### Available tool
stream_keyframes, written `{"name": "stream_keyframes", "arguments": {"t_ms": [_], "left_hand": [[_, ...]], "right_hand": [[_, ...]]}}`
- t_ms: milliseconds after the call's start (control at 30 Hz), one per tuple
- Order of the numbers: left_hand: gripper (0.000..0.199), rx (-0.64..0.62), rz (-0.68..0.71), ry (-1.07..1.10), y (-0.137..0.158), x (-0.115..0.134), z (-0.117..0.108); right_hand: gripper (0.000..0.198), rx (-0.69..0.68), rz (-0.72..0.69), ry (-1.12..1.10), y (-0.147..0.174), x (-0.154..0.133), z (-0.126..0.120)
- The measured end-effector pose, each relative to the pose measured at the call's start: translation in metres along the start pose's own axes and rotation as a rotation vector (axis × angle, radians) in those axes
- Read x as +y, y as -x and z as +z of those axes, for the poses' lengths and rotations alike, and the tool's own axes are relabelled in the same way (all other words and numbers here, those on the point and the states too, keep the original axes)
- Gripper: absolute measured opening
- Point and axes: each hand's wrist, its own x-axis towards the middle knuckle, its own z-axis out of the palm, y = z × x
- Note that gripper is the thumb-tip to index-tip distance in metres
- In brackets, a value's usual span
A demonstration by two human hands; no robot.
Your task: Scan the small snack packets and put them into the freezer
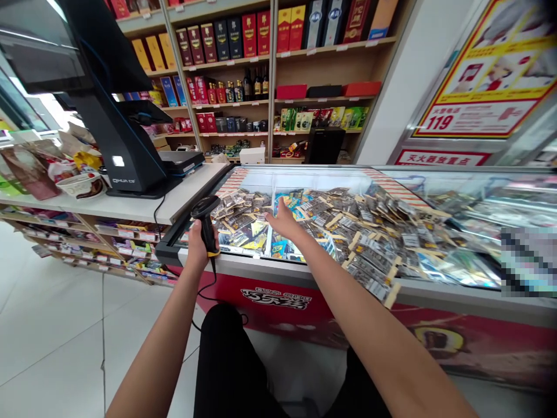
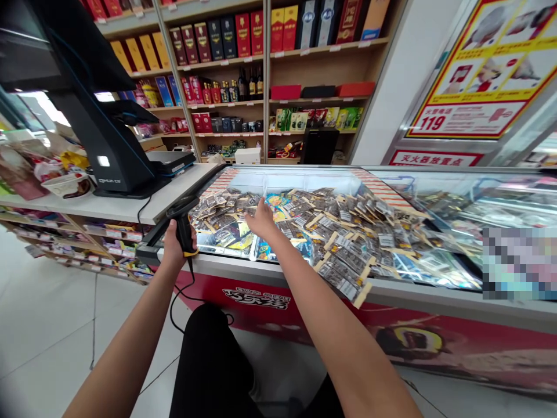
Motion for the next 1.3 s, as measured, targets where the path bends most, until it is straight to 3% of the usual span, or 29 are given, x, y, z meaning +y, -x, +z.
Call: {"name": "stream_keyframes", "arguments": {"t_ms": [167, 267, 333, 467, 533, 600, 733, 900, 1000, 1300], "left_hand": [[0.060, -0.054, 0.003, 0.050, 0.001, 0.004, 0.002], [0.064, -0.186, -0.027, 0.110, 0.012, 0.007, 0.016], [0.066, -0.329, -0.098, 0.126, 0.025, 0.007, 0.031], [0.068, -0.671, -0.312, 0.067, 0.051, 0.003, 0.070], [0.066, -0.814, -0.388, 0.016, 0.059, -0.001, 0.087], [0.065, -0.907, -0.409, -0.018, 0.059, -0.004, 0.101], [0.065, -0.919, -0.373, 0.026, 0.044, -0.014, 0.114], [0.062, -0.826, -0.313, 0.102, 0.026, -0.030, 0.110], [0.067, -0.843, -0.260, 0.119, 0.025, -0.032, 0.107], [0.064, -0.846, -0.278, 0.061, 0.029, -0.028, 0.106]], "right_hand": [[0.079, 0.357, -0.244, 0.102, 0.105, 0.024, -0.046], [0.056, 0.563, -0.266, 0.235, 0.178, 0.057, -0.077], [0.047, 0.690, -0.185, 0.314, 0.216, 0.085, -0.092], [0.053, 0.827, 0.174, 0.258, 0.259, 0.135, -0.112], [0.058, 0.737, 0.345, 0.156, 0.270, 0.147, -0.117], [0.069, 0.562, 0.444, 0.014, 0.275, 0.150, -0.119], [0.082, 0.288, 0.472, -0.375, 0.271, 0.145, -0.114], [0.075, 0.355, 0.443, -0.461, 0.255, 0.140, -0.102], [0.068, 0.407, 0.424, -0.494, 0.250, 0.139, -0.098], [0.046, 0.497, 0.358, -0.661, 0.251, 0.123, -0.095]]}}
